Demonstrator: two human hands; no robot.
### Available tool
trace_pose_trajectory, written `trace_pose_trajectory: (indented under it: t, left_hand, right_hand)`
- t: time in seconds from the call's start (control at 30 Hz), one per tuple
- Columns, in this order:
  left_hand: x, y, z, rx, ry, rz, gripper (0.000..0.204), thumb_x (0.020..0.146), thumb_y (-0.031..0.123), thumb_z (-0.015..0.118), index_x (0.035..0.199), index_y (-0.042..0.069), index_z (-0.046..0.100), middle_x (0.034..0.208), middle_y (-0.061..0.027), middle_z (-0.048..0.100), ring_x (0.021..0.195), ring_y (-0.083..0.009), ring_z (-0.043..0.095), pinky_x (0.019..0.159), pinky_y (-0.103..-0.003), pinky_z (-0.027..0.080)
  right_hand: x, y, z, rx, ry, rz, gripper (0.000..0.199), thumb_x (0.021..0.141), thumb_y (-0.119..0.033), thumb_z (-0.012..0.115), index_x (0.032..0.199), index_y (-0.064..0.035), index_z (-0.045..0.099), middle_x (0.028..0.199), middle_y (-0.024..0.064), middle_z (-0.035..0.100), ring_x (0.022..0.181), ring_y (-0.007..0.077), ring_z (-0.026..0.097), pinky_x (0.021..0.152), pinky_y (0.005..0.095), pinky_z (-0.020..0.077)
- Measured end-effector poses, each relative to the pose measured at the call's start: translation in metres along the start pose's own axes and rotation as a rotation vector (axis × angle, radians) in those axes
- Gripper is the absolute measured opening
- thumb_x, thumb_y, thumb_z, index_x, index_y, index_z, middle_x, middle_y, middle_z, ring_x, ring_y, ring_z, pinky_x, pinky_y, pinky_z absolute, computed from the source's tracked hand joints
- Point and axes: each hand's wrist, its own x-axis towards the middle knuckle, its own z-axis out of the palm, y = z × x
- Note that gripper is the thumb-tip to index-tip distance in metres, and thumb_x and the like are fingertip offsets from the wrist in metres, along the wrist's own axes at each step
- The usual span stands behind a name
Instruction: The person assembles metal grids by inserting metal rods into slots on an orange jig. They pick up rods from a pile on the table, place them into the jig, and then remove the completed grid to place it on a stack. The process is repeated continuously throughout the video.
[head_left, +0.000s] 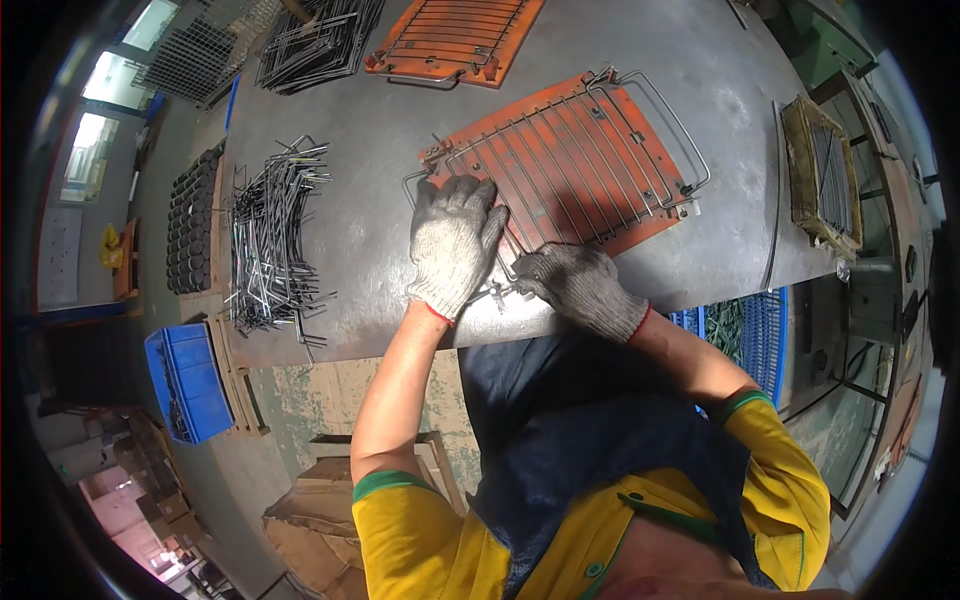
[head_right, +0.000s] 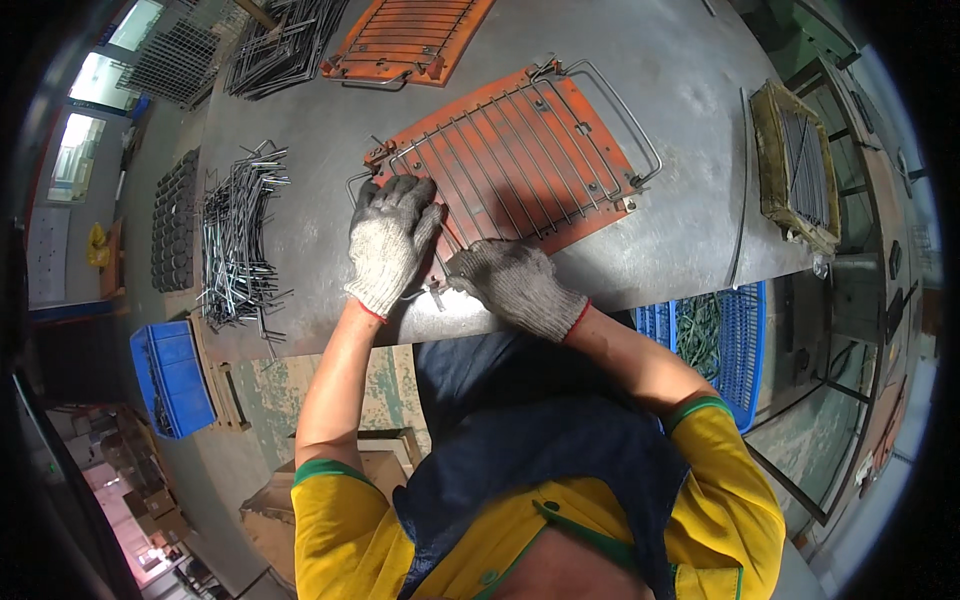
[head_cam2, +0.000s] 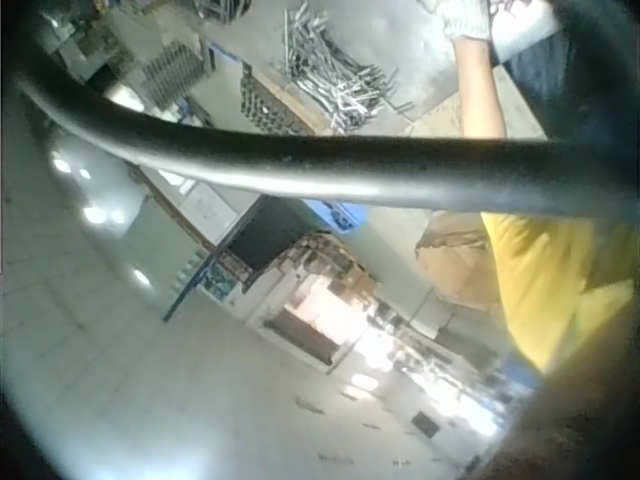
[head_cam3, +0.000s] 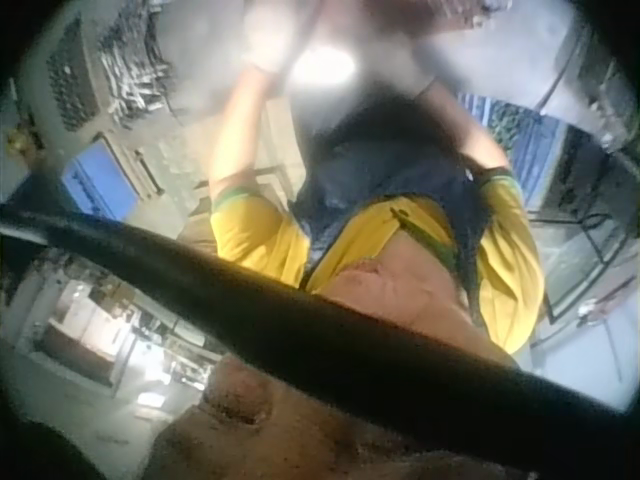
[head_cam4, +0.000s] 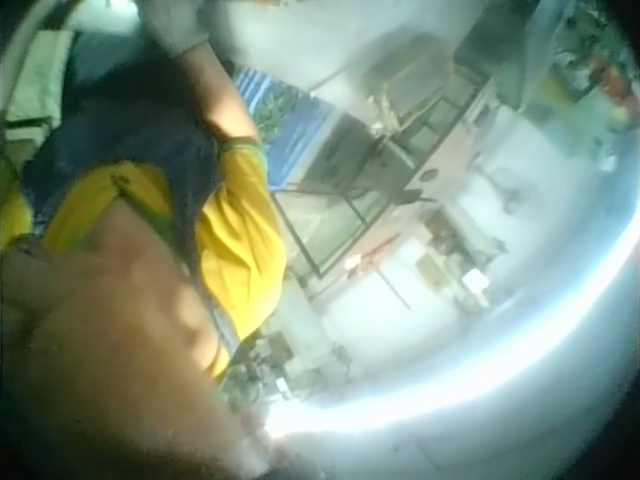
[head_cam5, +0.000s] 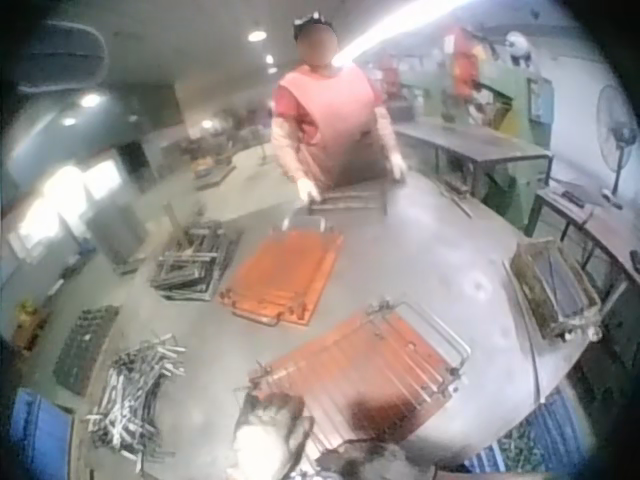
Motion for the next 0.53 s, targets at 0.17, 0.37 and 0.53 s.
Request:
trace_pose_trajectory:
  t: [0.17,0.37,0.53]
  left_hand:
    - [-0.001,-0.001,-0.002,0.074,-0.016,0.106,0.036,0.092,0.031,0.065,0.115,0.005,0.068,0.113,-0.0142,0.068,0.112,-0.0329,0.06,0.107,-0.052,0.038]
    - [-0.008,0.005,0.003,0.349,-0.02,0.104,0.041,0.091,0.04,0.063,0.114,0.006,0.065,0.112,-0.0089,0.06,0.124,-0.03,0.048,0.113,-0.061,0.026]
    - [-0.012,0.006,0.0,0.342,-0.064,0.081,0.042,0.089,0.037,0.064,0.118,0.006,0.062,0.117,-0.0119,0.058,0.123,-0.0324,0.049,0.109,-0.059,0.032]
  right_hand:
    - [0.002,-0.01,-0.003,-0.044,0.002,0.001,0.027,0.091,-0.034,0.068,0.105,-0.0114,0.071,0.091,0.0075,0.072,0.08,0.0249,0.072,0.071,0.04,0.0583]
    - [0.007,-0.017,-0.011,-0.048,-0.053,0.011,0.032,0.09,-0.039,0.069,0.107,-0.012,0.07,0.09,0.0078,0.071,0.08,0.025,0.071,0.071,0.0402,0.0578]
    - [-0.002,-0.018,-0.006,0.037,0.023,0.023,0.035,0.092,-0.043,0.066,0.109,-0.0127,0.068,0.091,0.0065,0.071,0.085,0.0246,0.071,0.073,0.0413,0.0572]
